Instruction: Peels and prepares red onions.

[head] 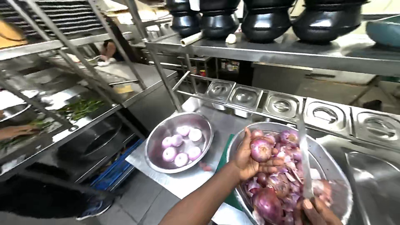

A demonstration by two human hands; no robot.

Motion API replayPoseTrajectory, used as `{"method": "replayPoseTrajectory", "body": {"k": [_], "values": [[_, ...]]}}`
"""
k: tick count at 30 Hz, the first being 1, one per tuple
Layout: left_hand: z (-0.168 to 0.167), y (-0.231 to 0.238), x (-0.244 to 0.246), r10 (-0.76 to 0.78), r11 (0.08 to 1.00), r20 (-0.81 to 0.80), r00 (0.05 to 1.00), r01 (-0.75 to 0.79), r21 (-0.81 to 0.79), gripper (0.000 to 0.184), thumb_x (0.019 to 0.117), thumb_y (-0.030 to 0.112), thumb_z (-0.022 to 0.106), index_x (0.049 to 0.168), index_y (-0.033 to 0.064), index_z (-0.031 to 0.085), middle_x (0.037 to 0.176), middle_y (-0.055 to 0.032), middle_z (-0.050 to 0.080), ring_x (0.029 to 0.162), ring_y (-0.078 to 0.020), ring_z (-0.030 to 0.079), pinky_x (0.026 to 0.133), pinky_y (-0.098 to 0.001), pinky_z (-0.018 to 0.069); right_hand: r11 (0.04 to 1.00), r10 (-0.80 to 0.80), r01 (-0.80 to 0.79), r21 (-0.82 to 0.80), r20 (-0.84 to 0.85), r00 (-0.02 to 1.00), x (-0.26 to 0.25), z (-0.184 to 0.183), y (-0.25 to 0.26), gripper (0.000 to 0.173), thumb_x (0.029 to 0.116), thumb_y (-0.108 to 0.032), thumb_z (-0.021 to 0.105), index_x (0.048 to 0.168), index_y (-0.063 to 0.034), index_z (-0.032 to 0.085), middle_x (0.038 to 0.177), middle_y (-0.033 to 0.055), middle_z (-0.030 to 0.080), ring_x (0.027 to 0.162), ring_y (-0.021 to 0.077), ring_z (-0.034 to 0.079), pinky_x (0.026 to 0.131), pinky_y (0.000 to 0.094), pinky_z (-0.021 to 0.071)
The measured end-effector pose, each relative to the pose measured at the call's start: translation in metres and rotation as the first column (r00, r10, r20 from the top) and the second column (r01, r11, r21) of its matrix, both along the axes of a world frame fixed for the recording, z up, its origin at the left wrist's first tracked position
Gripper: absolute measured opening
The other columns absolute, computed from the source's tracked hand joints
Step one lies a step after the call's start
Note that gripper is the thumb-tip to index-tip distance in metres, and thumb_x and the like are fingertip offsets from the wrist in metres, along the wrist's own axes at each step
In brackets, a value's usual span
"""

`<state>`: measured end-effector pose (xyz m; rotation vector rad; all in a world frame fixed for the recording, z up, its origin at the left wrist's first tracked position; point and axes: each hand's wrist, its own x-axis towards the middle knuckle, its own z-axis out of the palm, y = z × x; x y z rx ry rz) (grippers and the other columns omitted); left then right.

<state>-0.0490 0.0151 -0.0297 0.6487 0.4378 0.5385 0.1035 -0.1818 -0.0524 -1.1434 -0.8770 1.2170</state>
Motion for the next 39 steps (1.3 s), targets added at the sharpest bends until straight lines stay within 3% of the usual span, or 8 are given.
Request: {"method": "replayPoseTrajectory", "body": {"k": [2,4,7,13,20,25,33,39], "values": [[0.008,-0.007,0.009,0.094,0.988,-0.003,0.996,-0.094,-0.123,0.092,0.0958,0.080,0.013,0.120,0.0059,0.062,0.104,-0.0213,0.072,0.093,-0.0365,0.073,0.081,-0.0487,0.0619,1.000,0.016,-0.019,0.010,0.238,0.971,0.005,0.007,0.006,0.022,0.1111,-0.020,0.039,0.110,-0.0051,0.055,0.074,-0.0007,0.063,0.057,0.0119,0.063,0.053,0.0331,0.0581],[0.014,-0.014,0.015,0.197,0.960,-0.020,0.980,-0.197,-0.201,0.080,0.1024,0.069,0.020,0.112,0.0038,0.065,0.098,-0.0199,0.071,0.087,-0.0336,0.072,0.078,-0.0470,0.0618,0.998,0.049,-0.057,0.006,0.410,0.911,0.007,0.013,0.013,0.028,0.1111,-0.026,0.042,0.111,-0.0019,0.057,0.071,0.0030,0.062,0.055,0.0155,0.062,0.052,0.0365,0.0572],[0.019,-0.020,0.022,0.299,0.919,-0.028,0.954,-0.295,-0.259,0.059,0.1063,0.056,0.030,0.118,0.0062,0.061,0.095,-0.0188,0.068,0.079,-0.0299,0.070,0.070,-0.0437,0.0610,0.996,0.093,-0.075,-0.055,0.543,0.834,0.005,0.016,0.022,0.033,0.1107,-0.032,0.042,0.109,-0.0039,0.058,0.069,0.0036,0.063,0.054,0.0177,0.063,0.051,0.0386,0.0566],[0.025,-0.024,0.026,0.341,0.907,-0.028,0.940,-0.337,-0.252,0.052,0.1076,0.046,0.031,0.122,0.0052,0.059,0.100,-0.0223,0.069,0.085,-0.0336,0.071,0.074,-0.0472,0.0607,0.996,0.082,-0.059,-0.059,0.540,0.837,0.002,0.015,0.026,0.032,0.1103,-0.035,0.044,0.106,-0.0066,0.059,0.067,0.0020,0.061,0.052,0.0164,0.060,0.049,0.0363,0.0546],[0.026,-0.026,0.029,0.348,0.921,-0.024,0.937,-0.347,-0.175,0.055,0.1080,0.046,0.024,0.114,0.0048,0.060,0.094,-0.0195,0.068,0.078,-0.0302,0.070,0.069,-0.0447,0.0604,0.998,0.070,-0.058,-0.040,0.534,0.843,0.002,0.017,0.026,0.031,0.1107,-0.033,0.042,0.108,-0.0057,0.057,0.067,0.0021,0.061,0.052,0.0161,0.061,0.048,0.0366,0.0548],[0.028,-0.030,0.031,0.365,0.917,-0.014,0.931,-0.362,-0.167,0.053,0.1079,0.045,0.028,0.114,0.0041,0.061,0.095,-0.0203,0.069,0.081,-0.0311,0.070,0.071,-0.0456,0.0605,0.998,0.058,-0.050,-0.030,0.533,0.844,-0.001,0.018,0.024,0.030,0.1109,-0.031,0.041,0.109,-0.0058,0.057,0.068,0.0017,0.061,0.051,0.0154,0.060,0.048,0.0361,0.0551],[0.025,-0.041,0.039,0.337,0.934,-0.004,0.942,-0.335,-0.123,0.055,0.1087,0.041,0.023,0.114,0.0007,0.059,0.094,-0.0232,0.068,0.082,-0.0329,0.070,0.072,-0.0461,0.0598,0.999,0.032,-0.024,-0.023,0.508,0.861,-0.007,0.031,0.033,0.034,0.1103,-0.038,0.039,0.110,-0.0081,0.056,0.067,0.0006,0.059,0.051,0.0161,0.059,0.046,0.0359,0.0548],[0.034,-0.035,0.037,0.312,0.934,0.008,0.950,-0.305,-0.187,0.063,0.1086,0.046,0.017,0.107,0.0006,0.061,0.086,-0.0206,0.069,0.074,-0.0331,0.071,0.071,-0.0475,0.0608,0.995,0.092,-0.053,-0.089,0.524,0.847,-0.015,0.016,0.009,0.037,0.1110,-0.029,0.039,0.117,0.0038,0.056,0.073,0.0076,0.063,0.058,0.0210,0.064,0.056,0.0432,0.0579]]}}
